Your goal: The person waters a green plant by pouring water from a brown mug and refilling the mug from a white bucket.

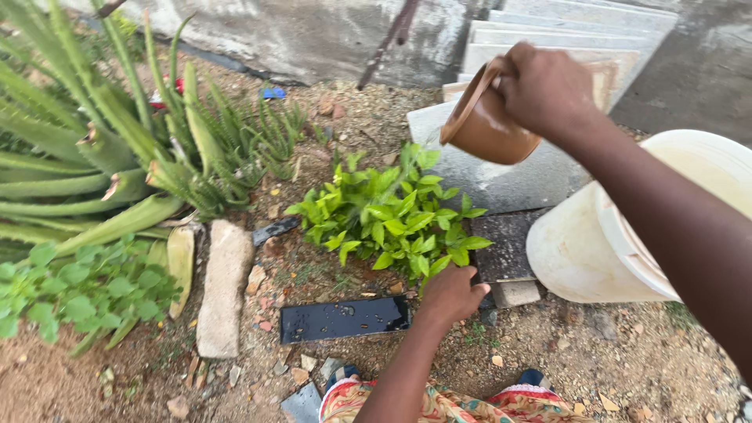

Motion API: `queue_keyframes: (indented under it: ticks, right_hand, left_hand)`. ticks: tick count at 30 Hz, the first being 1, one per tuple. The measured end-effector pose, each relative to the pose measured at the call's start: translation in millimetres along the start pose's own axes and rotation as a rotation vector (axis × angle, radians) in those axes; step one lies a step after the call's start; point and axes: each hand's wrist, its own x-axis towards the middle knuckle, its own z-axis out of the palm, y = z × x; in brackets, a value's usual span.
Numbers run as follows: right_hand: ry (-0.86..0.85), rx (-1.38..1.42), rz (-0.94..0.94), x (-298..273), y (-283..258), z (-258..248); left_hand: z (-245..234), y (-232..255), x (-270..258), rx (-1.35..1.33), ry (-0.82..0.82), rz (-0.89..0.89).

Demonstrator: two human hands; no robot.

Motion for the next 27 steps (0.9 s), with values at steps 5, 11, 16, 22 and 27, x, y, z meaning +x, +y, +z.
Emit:
queue_keyframes:
  ticks: [5,11,16,22,27]
  right_hand:
    - [0.126,0.155,-0.062,-25.1,41.9,18.5]
    - [0.113,0.861,0.209,-75.6,142.5,17.0]
    - [0.123,0.759,0.473,-139.1,253.4,17.8]
    - [-0.342,0.006,0.553,-145.2,326.6,116.9]
    - [-0.572,-0.31,0.291,-127.9,342.2,212.3]
  left_hand:
    - [12.7,-22.4,7.4,-0.029,0.054,0.084]
    - [5.0,-41.1,0.2,0.072,-0.052,0.033]
    - [-8.8,-48.0,-14.7,0.175,-0.194,-0.12]
    - [-14.0,-71.9,-26.0,0.175,-0.134,-0.091]
    - [-0.6,-96.7,-17.5,0.235,-0.178,-0.063]
